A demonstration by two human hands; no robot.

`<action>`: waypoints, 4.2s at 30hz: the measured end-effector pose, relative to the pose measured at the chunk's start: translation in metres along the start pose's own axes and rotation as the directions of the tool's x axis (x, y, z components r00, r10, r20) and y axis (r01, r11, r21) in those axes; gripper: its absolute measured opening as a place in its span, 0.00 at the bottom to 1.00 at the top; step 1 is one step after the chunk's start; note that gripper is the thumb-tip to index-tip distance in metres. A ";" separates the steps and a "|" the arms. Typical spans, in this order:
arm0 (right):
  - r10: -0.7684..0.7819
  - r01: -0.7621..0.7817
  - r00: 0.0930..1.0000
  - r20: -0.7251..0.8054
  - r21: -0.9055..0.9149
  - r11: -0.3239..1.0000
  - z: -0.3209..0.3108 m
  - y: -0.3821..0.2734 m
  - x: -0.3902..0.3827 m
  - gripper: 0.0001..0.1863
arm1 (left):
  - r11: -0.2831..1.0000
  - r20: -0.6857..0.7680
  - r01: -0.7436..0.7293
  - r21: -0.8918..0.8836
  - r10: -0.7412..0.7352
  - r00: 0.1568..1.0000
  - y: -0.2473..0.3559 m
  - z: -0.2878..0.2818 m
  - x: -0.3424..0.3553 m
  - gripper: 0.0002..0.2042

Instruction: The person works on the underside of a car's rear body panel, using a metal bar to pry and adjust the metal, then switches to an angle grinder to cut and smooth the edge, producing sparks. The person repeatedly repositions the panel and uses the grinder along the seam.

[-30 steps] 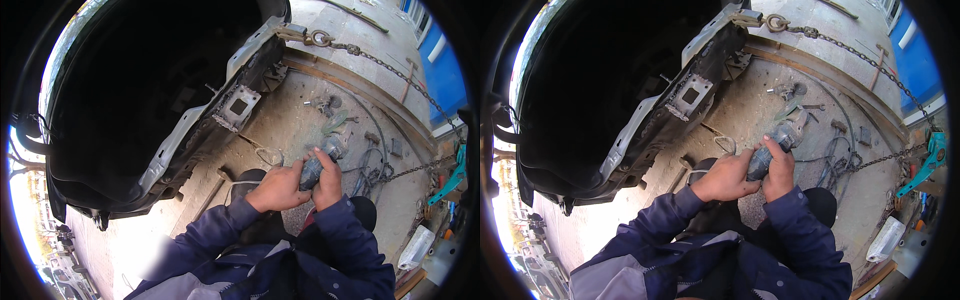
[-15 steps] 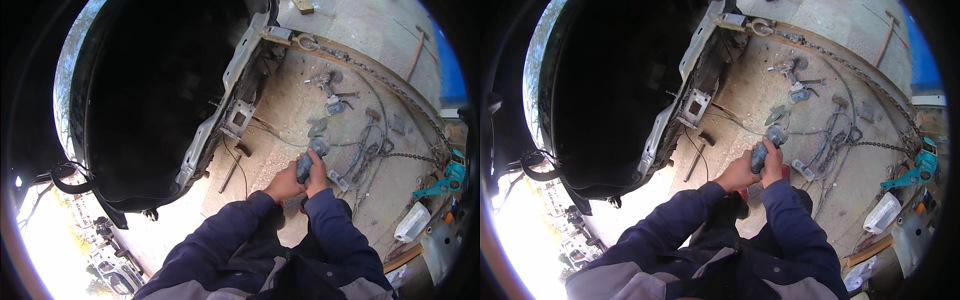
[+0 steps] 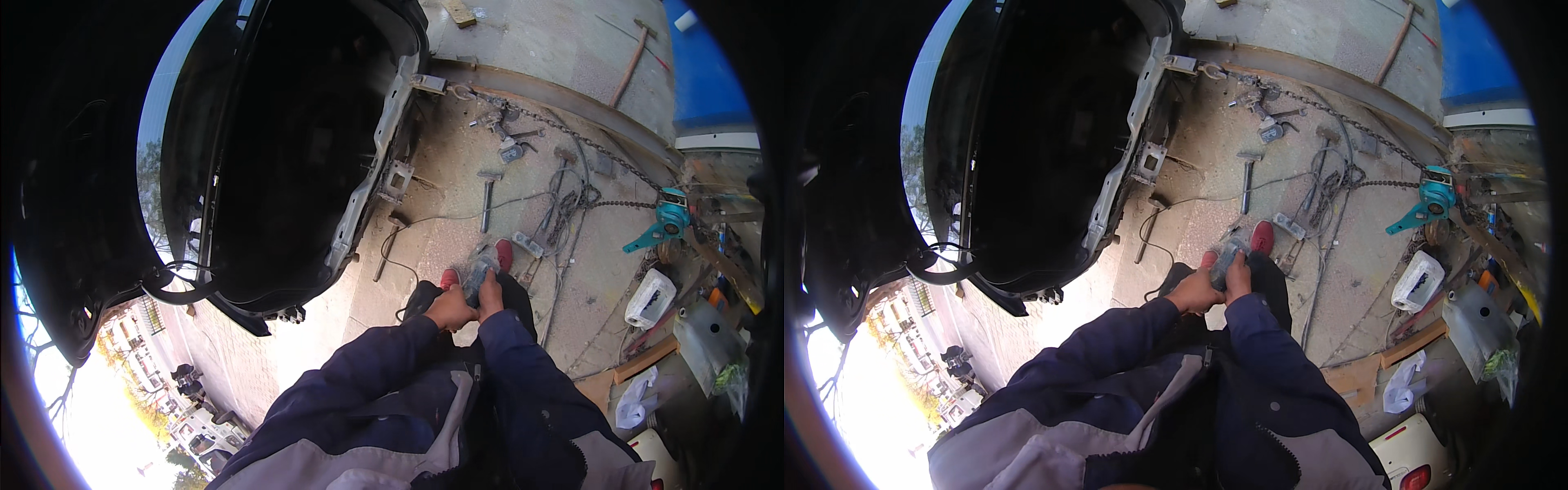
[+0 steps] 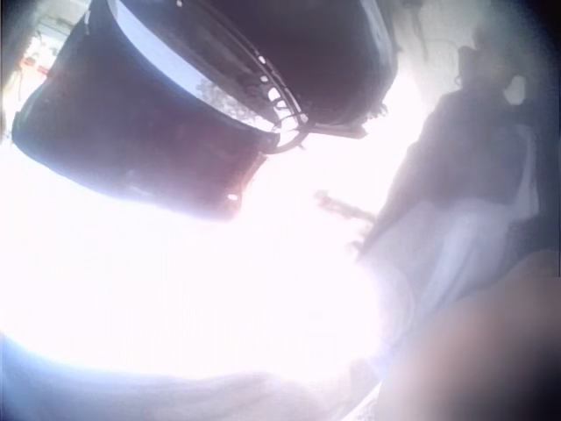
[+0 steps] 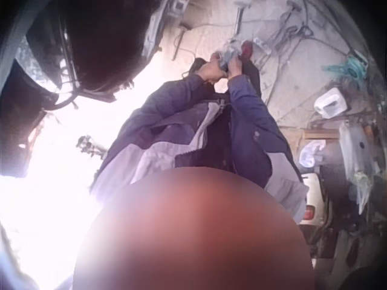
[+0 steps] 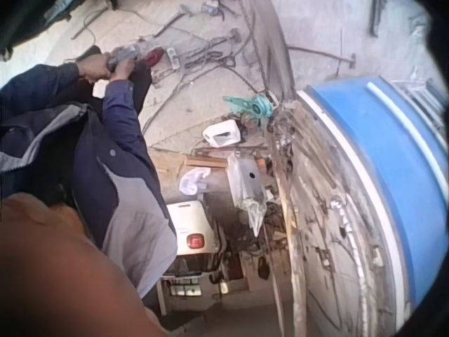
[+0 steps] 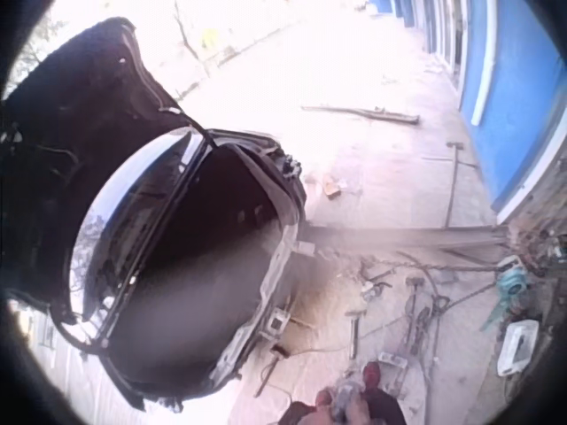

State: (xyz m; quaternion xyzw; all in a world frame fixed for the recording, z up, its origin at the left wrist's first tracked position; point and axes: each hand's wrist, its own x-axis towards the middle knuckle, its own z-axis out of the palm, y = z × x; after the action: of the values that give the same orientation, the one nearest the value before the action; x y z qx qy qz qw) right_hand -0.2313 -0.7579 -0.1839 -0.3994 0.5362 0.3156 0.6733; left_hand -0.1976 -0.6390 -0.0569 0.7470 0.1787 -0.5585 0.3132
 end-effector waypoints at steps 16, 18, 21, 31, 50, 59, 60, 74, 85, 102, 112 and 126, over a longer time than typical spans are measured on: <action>-0.062 0.062 0.998 -0.016 -0.032 0.998 0.095 0.017 -0.008 0.46 | 0.998 -0.006 -0.036 -0.046 0.036 0.999 -0.044 -0.082 -0.041 0.39; -0.079 0.079 0.996 0.029 0.003 0.997 0.117 0.016 -0.021 0.45 | 0.996 -0.074 -0.083 0.033 0.085 0.994 -0.059 -0.093 -0.044 0.39; 0.030 -0.029 0.995 0.098 -0.006 1.000 0.149 0.006 -0.039 0.36 | 0.969 -0.195 -0.169 0.180 0.203 0.960 -0.082 -0.111 -0.043 0.41; -0.104 0.135 0.979 0.177 -0.172 0.976 0.233 0.003 -0.012 0.09 | 0.508 -0.361 -0.411 0.757 0.849 0.385 -0.119 -0.351 -0.071 0.20; -0.067 0.108 0.987 0.149 -0.282 0.953 0.294 -0.001 0.054 0.09 | 0.421 -0.426 0.177 0.890 0.905 -0.007 -0.169 -0.663 -0.025 0.34; -0.114 0.149 0.985 0.130 -0.307 0.940 0.295 0.004 0.074 0.10 | 0.401 -0.414 0.218 0.890 0.910 0.015 -0.170 -0.661 -0.025 0.20; -0.115 0.152 0.984 0.136 -0.298 0.943 0.294 0.005 0.076 0.10 | 0.405 -0.418 0.220 0.888 0.908 0.016 -0.170 -0.661 -0.024 0.20; -0.068 0.113 0.986 0.150 -0.319 0.941 0.290 0.002 0.087 0.11 | 0.400 -0.417 0.239 0.885 0.908 0.026 -0.171 -0.663 -0.023 0.20; -0.026 0.079 0.987 0.158 -0.336 0.938 0.291 -0.004 0.091 0.11 | 0.397 -0.414 0.243 0.885 0.910 0.020 -0.173 -0.664 -0.021 0.21; -0.091 0.128 0.988 0.127 -0.331 0.935 0.295 0.005 0.094 0.08 | 0.536 -0.553 0.148 0.831 0.824 0.123 -0.137 -0.630 -0.057 0.21; -0.021 0.060 0.992 0.127 -0.314 0.947 0.300 0.007 0.092 0.10 | 0.522 -0.538 0.147 0.840 0.836 0.109 -0.138 -0.631 -0.056 0.21; -0.056 0.069 0.997 0.046 -0.363 0.929 0.307 0.010 0.085 0.09 | 0.532 -0.552 0.161 0.831 0.824 0.128 -0.138 -0.630 -0.056 0.21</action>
State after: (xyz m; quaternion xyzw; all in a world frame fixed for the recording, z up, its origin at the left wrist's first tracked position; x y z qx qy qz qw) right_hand -0.0765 -0.4847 -0.2358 -0.5286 0.4437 0.3949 0.6064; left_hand 0.1556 -0.1116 0.0722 0.9844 -0.1202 0.1096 -0.0675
